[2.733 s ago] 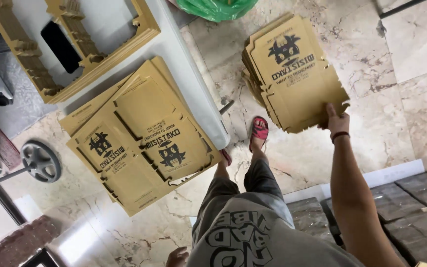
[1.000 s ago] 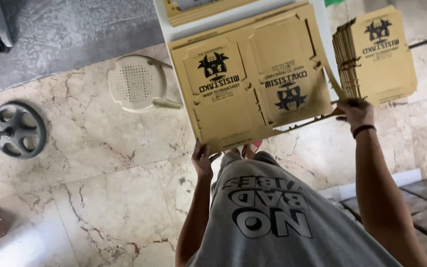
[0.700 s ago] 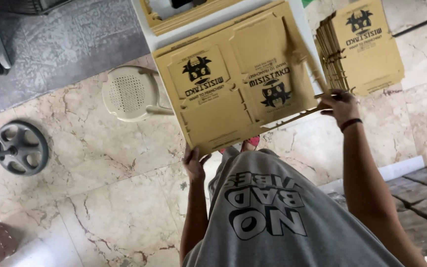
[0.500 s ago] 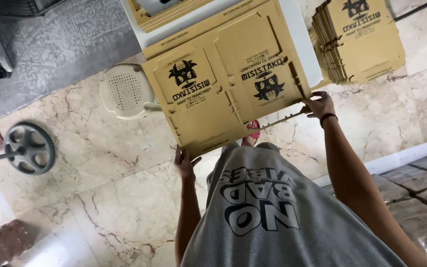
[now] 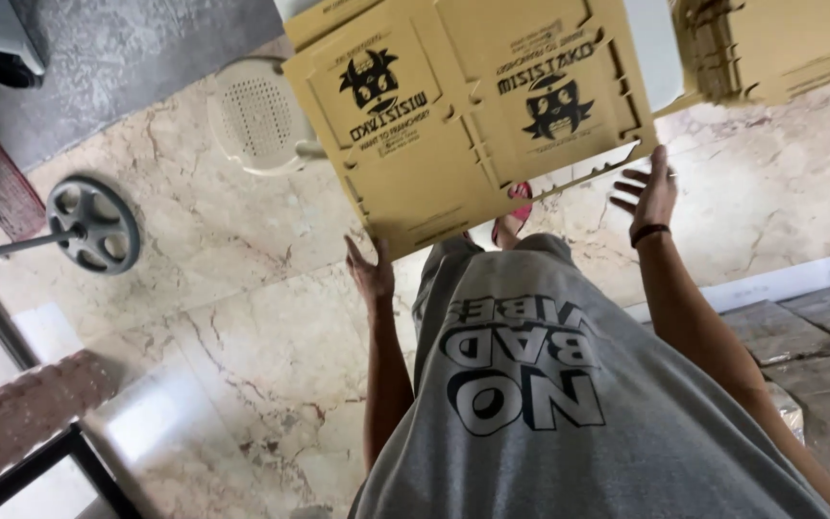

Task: Folding flat cardboard templates into boxes and stacking them in a factory setting.

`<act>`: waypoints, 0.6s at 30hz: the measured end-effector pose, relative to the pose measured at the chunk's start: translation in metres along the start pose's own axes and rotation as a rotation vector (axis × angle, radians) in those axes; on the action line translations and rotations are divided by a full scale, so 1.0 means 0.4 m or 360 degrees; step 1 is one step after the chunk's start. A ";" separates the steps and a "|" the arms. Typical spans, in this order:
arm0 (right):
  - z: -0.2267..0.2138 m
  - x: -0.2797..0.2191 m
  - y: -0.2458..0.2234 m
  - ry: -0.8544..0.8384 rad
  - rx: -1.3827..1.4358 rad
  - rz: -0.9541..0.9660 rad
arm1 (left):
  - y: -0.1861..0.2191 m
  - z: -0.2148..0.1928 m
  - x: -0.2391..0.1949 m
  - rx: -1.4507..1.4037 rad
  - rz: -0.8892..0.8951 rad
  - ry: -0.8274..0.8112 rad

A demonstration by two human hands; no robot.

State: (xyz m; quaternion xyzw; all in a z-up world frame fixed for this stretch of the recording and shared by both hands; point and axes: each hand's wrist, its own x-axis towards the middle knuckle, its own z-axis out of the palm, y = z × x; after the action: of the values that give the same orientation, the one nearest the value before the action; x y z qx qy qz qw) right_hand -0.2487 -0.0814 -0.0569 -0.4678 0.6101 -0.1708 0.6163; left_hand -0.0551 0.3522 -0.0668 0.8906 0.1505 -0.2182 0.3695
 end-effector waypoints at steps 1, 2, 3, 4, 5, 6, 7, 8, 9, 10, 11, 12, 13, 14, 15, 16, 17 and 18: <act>0.015 -0.031 0.031 -0.0261 0.0025 0.0162 | 0.078 -0.017 -0.040 0.0112 0.0349 0.0155; 0.029 -0.057 0.059 -0.0521 0.0056 0.0313 | 0.157 -0.026 -0.076 0.0217 0.0704 0.0307; 0.068 -0.103 0.077 -0.0521 0.0051 0.0326 | 0.213 -0.013 -0.091 0.0225 0.0694 0.0303; 0.111 -0.146 0.091 -0.0777 -0.0014 0.0401 | 0.273 0.002 -0.099 0.0260 0.0991 0.0192; 0.155 -0.186 0.105 -0.1033 -0.0078 0.0475 | 0.334 0.018 -0.105 0.0293 0.1287 0.0077; 0.200 -0.238 0.054 -0.1020 -0.0078 0.0493 | 0.350 0.056 -0.068 0.0301 0.1278 0.0058; 0.246 -0.286 0.003 -0.0976 0.0225 0.0721 | 0.365 0.096 -0.030 0.0489 0.1231 -0.0153; 0.286 -0.342 -0.043 -0.0909 0.0532 0.0952 | 0.371 0.133 -0.003 0.0678 0.1173 -0.0375; 0.292 -0.323 -0.019 -0.0884 0.0535 0.0976 | 0.380 0.162 0.012 0.0689 0.1159 -0.0405; 0.304 -0.298 0.003 -0.1061 0.0480 0.0866 | 0.394 0.193 0.036 0.0940 0.1046 -0.0501; 0.316 -0.273 0.024 -0.1236 0.0423 0.0755 | 0.408 0.225 0.059 0.1189 0.0929 -0.0595; 0.320 -0.258 0.036 -0.1222 0.0430 0.0763 | 0.423 0.233 0.055 0.1197 0.0930 -0.0611; 0.323 -0.243 0.048 -0.1213 0.0303 0.0627 | 0.440 0.241 0.049 0.1292 0.0809 -0.0647; 0.321 -0.231 0.059 -0.1196 0.0177 0.0494 | 0.456 0.248 0.039 0.1389 0.0688 -0.0685; 0.323 -0.247 0.044 -0.1179 0.0184 0.0506 | 0.439 0.251 0.035 0.1400 0.0690 -0.0704; 0.332 -0.253 0.024 -0.1088 0.0026 0.0469 | 0.431 0.256 0.040 0.1384 0.0702 -0.0663; 0.340 -0.259 0.002 -0.0995 -0.0132 0.0434 | 0.425 0.262 0.044 0.1368 0.0714 -0.0622; 0.338 -0.262 -0.005 -0.0991 -0.0120 0.0433 | 0.427 0.264 0.043 0.1376 0.0723 -0.0623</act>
State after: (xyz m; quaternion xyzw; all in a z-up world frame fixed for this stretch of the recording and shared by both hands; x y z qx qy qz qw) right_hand -0.1455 0.0492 -0.0178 -0.4343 0.4554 0.0866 0.7723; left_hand 0.0038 0.1611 -0.0409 0.9145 -0.2221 -0.3370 0.0274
